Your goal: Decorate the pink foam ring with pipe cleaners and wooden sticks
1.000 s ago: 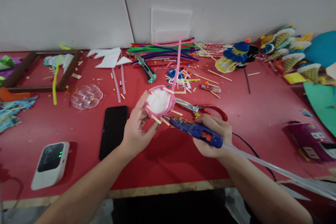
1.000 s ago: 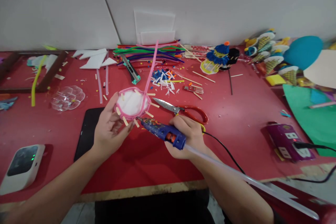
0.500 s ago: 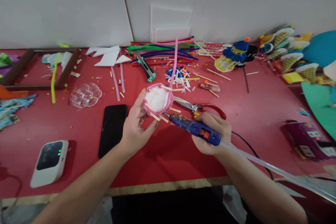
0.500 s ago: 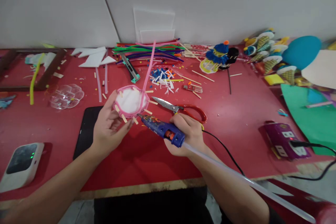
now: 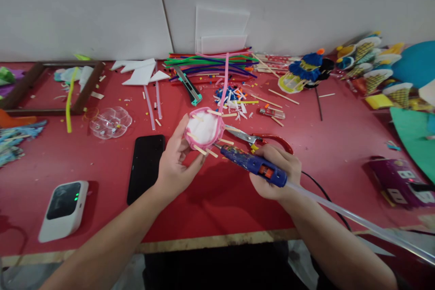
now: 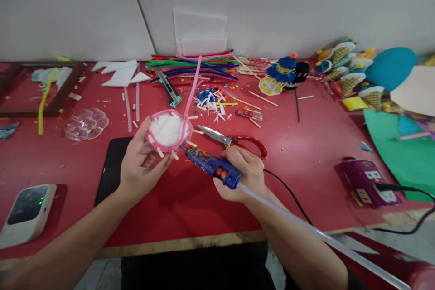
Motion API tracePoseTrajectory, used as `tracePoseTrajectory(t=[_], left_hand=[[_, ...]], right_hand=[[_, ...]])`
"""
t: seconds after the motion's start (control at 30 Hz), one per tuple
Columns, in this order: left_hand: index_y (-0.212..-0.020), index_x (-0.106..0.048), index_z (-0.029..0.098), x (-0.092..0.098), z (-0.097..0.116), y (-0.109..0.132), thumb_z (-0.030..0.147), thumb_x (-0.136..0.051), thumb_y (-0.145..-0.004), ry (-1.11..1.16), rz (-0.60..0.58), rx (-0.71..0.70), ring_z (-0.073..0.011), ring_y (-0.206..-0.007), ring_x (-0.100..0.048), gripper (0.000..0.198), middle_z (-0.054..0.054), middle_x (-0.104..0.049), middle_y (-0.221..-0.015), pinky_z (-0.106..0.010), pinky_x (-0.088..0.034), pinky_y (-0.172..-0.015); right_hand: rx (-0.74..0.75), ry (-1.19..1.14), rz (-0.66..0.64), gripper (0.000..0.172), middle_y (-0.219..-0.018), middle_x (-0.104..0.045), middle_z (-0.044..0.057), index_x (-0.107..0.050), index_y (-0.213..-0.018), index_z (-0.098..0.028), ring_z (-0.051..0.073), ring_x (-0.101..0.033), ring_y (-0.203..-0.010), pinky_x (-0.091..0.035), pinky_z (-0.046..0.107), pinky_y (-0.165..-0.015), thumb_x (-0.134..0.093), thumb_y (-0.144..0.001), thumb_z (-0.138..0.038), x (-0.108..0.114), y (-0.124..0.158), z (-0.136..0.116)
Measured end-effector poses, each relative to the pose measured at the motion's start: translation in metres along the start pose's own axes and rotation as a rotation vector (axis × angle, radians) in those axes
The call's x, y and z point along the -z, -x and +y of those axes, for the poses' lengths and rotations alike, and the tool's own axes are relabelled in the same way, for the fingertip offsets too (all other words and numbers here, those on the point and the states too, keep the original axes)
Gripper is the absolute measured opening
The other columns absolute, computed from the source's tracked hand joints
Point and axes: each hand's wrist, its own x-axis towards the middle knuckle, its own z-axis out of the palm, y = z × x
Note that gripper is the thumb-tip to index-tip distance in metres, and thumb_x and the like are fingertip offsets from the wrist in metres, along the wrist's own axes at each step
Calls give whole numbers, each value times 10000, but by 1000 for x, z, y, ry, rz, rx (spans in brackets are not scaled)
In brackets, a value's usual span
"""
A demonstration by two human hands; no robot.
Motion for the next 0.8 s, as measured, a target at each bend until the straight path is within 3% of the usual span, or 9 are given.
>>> tracePoseTrajectory(t=[0.2, 0.37, 0.6, 0.8], left_hand=[[-1289, -570, 235, -1, -1, 0, 221, -704, -817, 13, 0, -24, -285, -1196, -612, 490, -103, -608, -1315, -353, -577, -937], [-1345, -520, 236, -1, -4, 1, 224, -713, -812, -22, 20, -44, -274, -1173, -629, 568, -115, -569, -1374, -330, -582, -922], [-1280, -568, 233, 0, -6, 0, 206, -702, -816, -54, 12, -65, -270, -1198, -614, 484, -106, -564, -1386, -308, -588, -909], [-1428, -434, 229, -1, -5, 1, 233, -703, -822, -54, 14, -42, -262, -1154, -644, 663, -125, -564, -1388, -329, -578, -926]], right_hand=[[-11, -6, -2, 106, -583, -480, -38, -511, -753, -225, 122, -457, -460, -411, 251, -445, -534, -652, -204, 0, 1, 1], [-10, 6, 6, 119, -583, -482, -37, -508, -751, -225, 121, -462, -458, -397, 245, -434, -533, -642, -184, -1, 1, 0], [-11, 31, 19, 157, -592, -493, -34, -503, -777, -228, 129, -479, -465, -390, 244, -420, -529, -629, -181, -1, 1, 1], [17, 50, 24, 142, -595, -509, -29, -506, -783, -226, 141, -520, -489, -416, 249, -436, -531, -648, -189, -1, 2, 2]])
